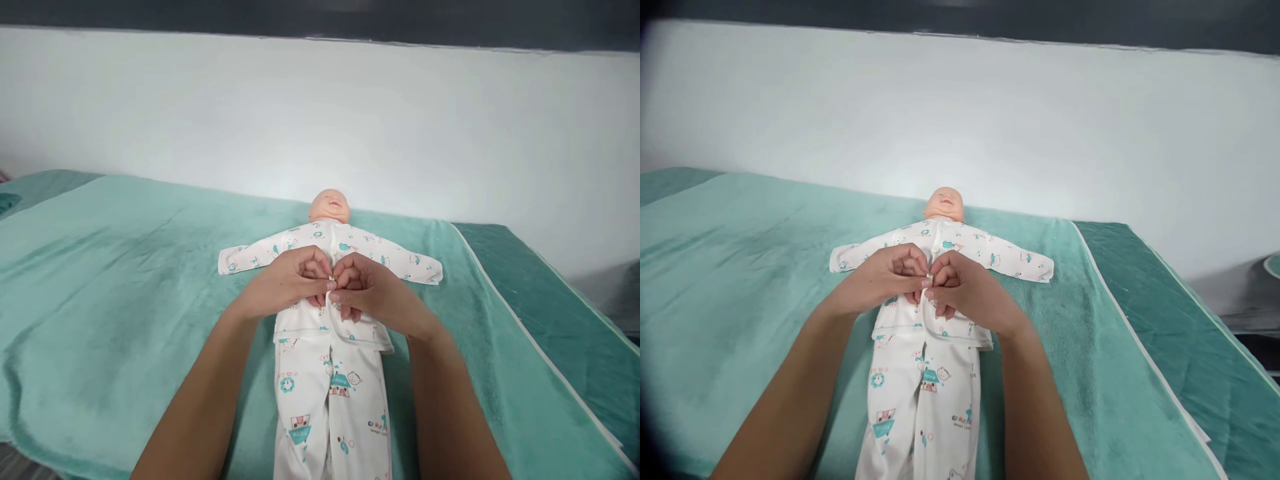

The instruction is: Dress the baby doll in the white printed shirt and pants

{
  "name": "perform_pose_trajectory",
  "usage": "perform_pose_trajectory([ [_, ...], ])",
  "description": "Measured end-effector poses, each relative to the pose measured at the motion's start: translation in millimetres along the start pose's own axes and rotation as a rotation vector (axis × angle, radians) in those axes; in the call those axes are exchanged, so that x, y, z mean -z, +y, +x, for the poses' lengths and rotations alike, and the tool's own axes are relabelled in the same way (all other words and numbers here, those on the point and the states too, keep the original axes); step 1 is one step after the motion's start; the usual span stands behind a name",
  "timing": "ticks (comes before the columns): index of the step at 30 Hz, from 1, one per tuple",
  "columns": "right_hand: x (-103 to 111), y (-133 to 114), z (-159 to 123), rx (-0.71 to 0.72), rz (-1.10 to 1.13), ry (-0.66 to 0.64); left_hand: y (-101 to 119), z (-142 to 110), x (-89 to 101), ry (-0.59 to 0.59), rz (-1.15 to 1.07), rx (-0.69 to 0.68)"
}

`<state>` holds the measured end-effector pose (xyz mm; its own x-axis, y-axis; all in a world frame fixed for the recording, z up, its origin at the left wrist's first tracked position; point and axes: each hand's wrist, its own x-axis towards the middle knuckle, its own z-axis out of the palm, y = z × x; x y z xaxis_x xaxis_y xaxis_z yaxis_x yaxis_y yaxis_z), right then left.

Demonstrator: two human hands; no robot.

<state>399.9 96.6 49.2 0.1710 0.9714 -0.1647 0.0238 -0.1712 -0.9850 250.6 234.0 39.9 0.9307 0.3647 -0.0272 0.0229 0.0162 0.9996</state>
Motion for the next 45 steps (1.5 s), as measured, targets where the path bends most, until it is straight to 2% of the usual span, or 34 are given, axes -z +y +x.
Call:
perform_pose_trajectory([
  [13, 2, 0, -1, 0.024, -0.023, -0.062, 1, -3, 9.1, -0.091, -0.031, -0.036],
  [18, 3, 0, -1, 0.074, -0.055, -0.085, 4, -4, 13.4, -0.247, 0.022, 0.043],
  [20, 4, 1, 0, 0.123, -0.032, -0.076, 4, -5, 14.1, -0.266, 0.025, 0.053],
  [22, 6, 3, 1, 0.162, 0.008, -0.068, 2, -4, 14.1, -0.203, 0.008, 0.006],
  [26, 8, 6, 3, 0.186, 0.085, -0.047, -4, 1, 11.9, 0.007, -0.065, -0.143],
  [33, 8, 9, 3, 0.23, 0.194, -0.023, -7, 5, 3.7, 0.159, -0.133, -0.274],
  [36, 7, 9, 5, 0.285, 0.317, 0.016, -7, 8, 3.7, 0.34, -0.188, -0.352],
  [40, 4, 10, 9, 0.347, 0.446, 0.139, -10, 12, 8.3, 0.591, -0.214, -0.389],
  [45, 4, 11, 13, 0.346, 0.473, 0.218, -11, 13, 7.1, 0.633, -0.155, -0.351],
])
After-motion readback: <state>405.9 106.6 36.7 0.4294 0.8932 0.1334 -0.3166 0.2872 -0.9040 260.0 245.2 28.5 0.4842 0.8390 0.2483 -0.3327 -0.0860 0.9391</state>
